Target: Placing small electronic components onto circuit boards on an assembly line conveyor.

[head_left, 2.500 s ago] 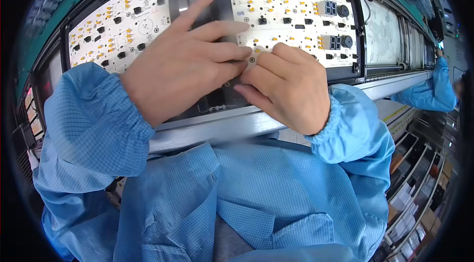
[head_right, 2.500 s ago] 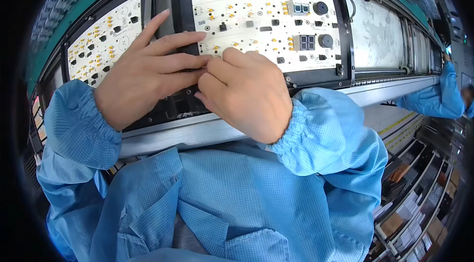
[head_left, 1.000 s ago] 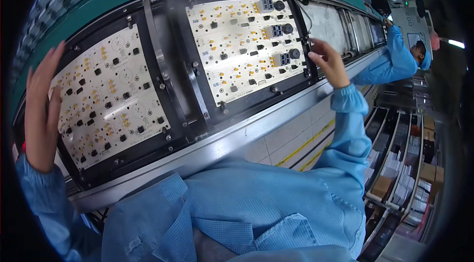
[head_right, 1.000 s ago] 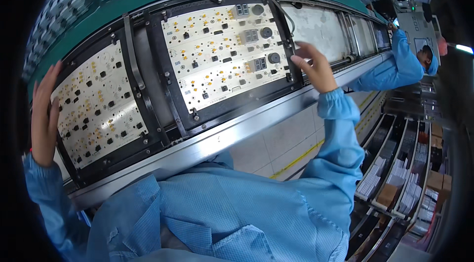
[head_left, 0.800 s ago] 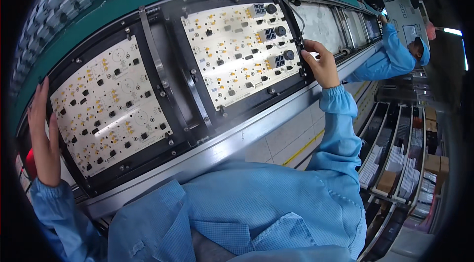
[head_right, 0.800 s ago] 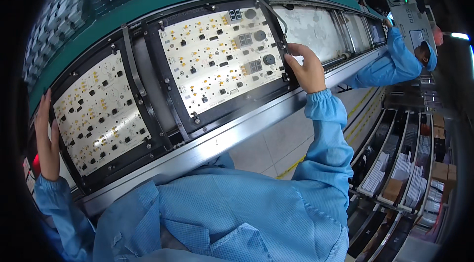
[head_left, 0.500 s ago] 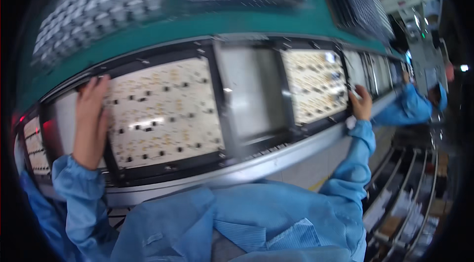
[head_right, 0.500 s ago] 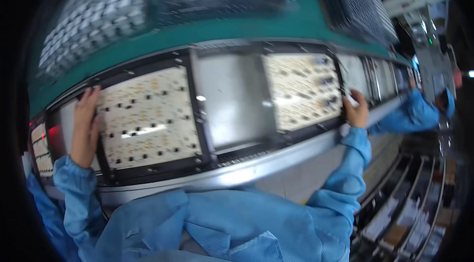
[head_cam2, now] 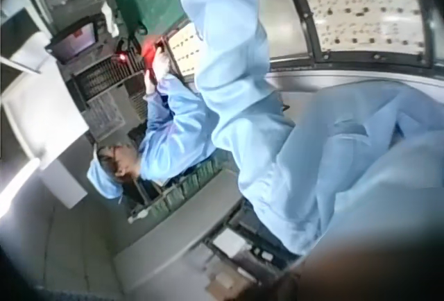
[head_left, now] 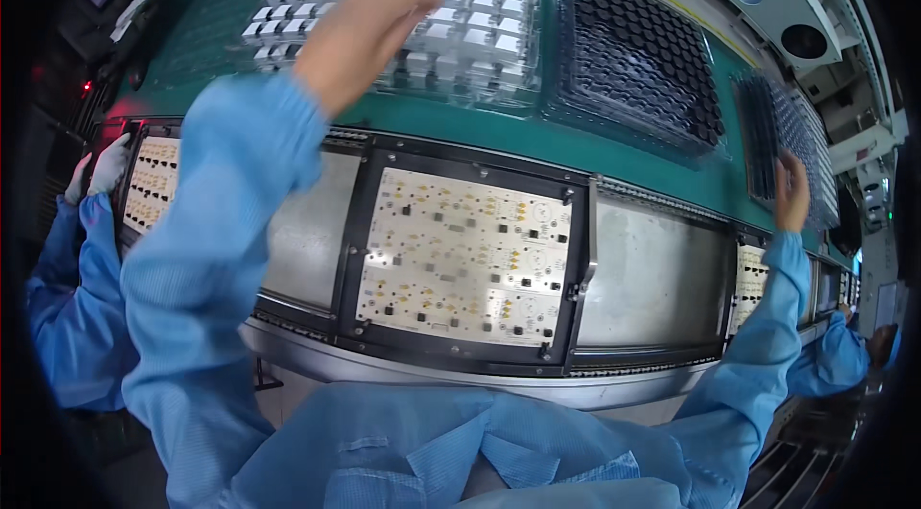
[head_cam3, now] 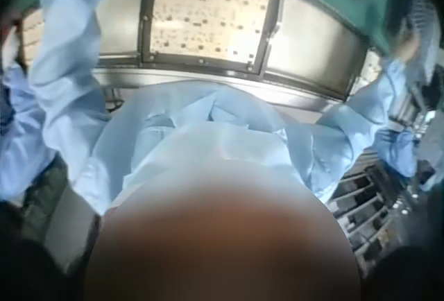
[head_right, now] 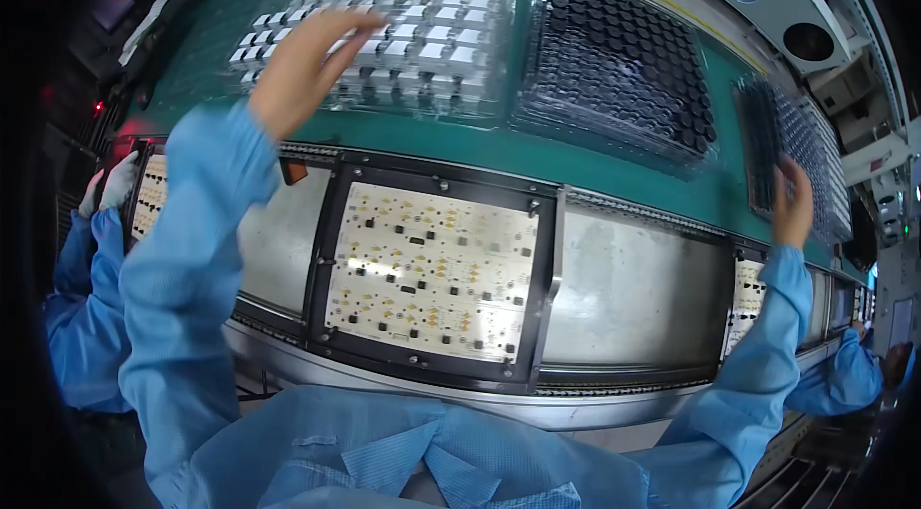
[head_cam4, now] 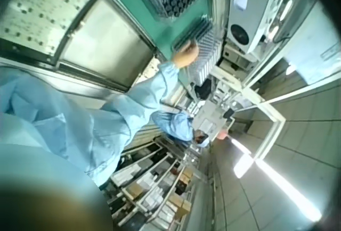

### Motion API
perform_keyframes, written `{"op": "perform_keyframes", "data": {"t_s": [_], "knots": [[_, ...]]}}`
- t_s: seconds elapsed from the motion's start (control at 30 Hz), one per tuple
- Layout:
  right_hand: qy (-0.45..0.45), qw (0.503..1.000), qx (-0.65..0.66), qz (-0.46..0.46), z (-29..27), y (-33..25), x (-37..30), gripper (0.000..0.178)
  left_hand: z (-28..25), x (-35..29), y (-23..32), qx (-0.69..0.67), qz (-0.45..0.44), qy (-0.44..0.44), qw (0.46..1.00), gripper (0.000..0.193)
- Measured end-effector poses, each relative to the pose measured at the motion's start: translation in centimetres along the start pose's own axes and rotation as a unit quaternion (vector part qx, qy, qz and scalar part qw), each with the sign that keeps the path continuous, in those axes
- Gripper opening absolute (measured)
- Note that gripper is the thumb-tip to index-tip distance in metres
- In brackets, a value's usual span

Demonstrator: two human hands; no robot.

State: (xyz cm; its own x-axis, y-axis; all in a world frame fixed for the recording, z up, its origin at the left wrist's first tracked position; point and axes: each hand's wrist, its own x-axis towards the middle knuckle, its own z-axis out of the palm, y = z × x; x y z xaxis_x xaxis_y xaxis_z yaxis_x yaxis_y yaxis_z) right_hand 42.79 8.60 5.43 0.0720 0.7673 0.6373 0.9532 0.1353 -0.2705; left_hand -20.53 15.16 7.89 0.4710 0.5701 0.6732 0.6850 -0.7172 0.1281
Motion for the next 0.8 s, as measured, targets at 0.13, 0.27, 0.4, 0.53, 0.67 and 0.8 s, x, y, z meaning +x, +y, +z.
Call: {"op": "perform_keyframes", "data": {"t_s": [0.13,0.27,0.4,0.53,0.67,0.8], "knots": [[-0.083,0.974,-0.023,-0.209,7.5,-18.0,5.3,0.022,4.5,6.4,-4.0,0.174,-0.146,-0.181,0.957,0.023],[-0.123,0.972,0.024,-0.198,14.1,-22.2,7.6,0.024,6.9,10.1,-5.9,0.109,-0.157,-0.323,0.927,0.021],[-0.130,0.976,0.009,-0.176,18.4,-25.9,7.4,0.026,7.8,6.7,-6.5,0.271,-0.011,-0.224,0.936,0.023],[-0.087,0.974,0.002,-0.207,20.8,-27.8,8.6,0.025,8.5,4.0,-10.1,0.346,0.045,-0.227,0.909,0.030],[-0.144,0.981,-0.069,-0.105,19.1,-30.6,10.4,0.026,6.4,7.8,-9.8,0.238,-0.035,-0.185,0.953,0.022],[-0.111,0.989,-0.070,-0.071,21.4,-30.7,11.2,0.032,0.7,5.7,-7.1,-0.344,-0.279,-0.128,0.887,0.018]]}}
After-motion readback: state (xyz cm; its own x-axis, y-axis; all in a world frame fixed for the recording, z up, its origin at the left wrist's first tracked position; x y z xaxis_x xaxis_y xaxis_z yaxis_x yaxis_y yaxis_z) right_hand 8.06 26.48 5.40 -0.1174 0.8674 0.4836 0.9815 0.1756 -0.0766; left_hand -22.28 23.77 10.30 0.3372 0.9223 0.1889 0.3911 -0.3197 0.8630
